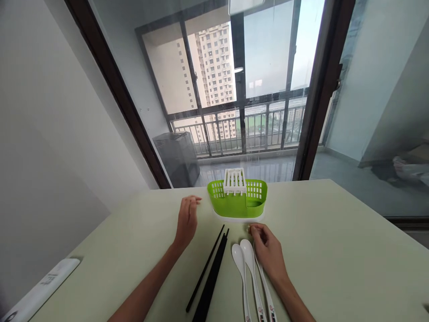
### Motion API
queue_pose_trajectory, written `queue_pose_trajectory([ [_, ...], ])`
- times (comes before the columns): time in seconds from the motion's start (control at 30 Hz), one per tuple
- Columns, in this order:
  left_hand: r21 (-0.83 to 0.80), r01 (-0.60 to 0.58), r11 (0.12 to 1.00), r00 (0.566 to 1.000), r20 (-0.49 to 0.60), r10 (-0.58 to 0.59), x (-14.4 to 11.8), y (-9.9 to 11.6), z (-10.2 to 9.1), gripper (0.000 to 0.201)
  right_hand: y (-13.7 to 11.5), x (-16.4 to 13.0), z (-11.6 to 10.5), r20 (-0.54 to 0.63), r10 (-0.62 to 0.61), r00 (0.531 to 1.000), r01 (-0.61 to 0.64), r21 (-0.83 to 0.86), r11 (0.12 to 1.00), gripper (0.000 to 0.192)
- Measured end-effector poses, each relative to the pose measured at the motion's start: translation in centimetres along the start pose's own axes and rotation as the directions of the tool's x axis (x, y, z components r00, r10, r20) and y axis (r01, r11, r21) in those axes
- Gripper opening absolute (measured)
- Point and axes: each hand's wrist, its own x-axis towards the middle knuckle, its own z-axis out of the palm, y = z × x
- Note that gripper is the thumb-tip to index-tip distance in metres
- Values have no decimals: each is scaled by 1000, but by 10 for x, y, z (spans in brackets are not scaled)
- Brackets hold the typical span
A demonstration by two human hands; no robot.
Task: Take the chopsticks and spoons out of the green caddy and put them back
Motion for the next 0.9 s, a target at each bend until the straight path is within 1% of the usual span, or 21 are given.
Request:
queue_pose_trajectory([
  [0.07, -9, 166, 986, 986, 23, -166, -10, -31, -14, 39, 2, 2, -4, -35, 6, 999, -6, -8, 1000, 45],
  [0.1, -29, 244, 969, 969, 53, -242, -15, -44, -21, 40, 3, 4, -6, -57, 10, 998, -11, -13, 1000, 44],
  [0.17, -66, 367, 928, 923, 148, -355, -23, -65, -37, 42, 4, 6, -11, -111, 19, 994, -21, -22, 1000, 43],
  [0.23, -63, 449, 891, 877, 219, -427, -28, -77, -52, 46, 6, 9, -16, -165, 27, 986, -33, -29, 999, 44],
  [0.3, -68, 501, 863, 845, 251, -472, -30, -82, -64, 49, 7, 10, -19, -202, 28, 979, -36, -35, 999, 44],
  [0.33, -77, 517, 853, 836, 257, -484, -31, -82, -68, 50, 8, 10, -19, -211, 26, 977, -34, -38, 999, 44],
  [0.4, -86, 523, 848, 832, 270, -485, -32, -82, -72, 49, 8, 9, -19, -215, 20, 976, -31, -47, 998, 42],
  [0.6, 4, 446, 895, 846, 324, -423, -36, -81, -71, 48, 9, 6, -18, -200, 17, 980, -28, -53, 998, 23],
  [0.77, 47, 427, 903, 833, 368, -413, -43, -77, -72, 48, 8, 6, -20, -156, 25, 987, -31, -41, 999, 25],
  [0.9, 57, 434, 899, 835, 349, -425, -47, -71, -74, 49, 7, 5, -21, -135, 40, 990, -45, -37, 998, 29],
])
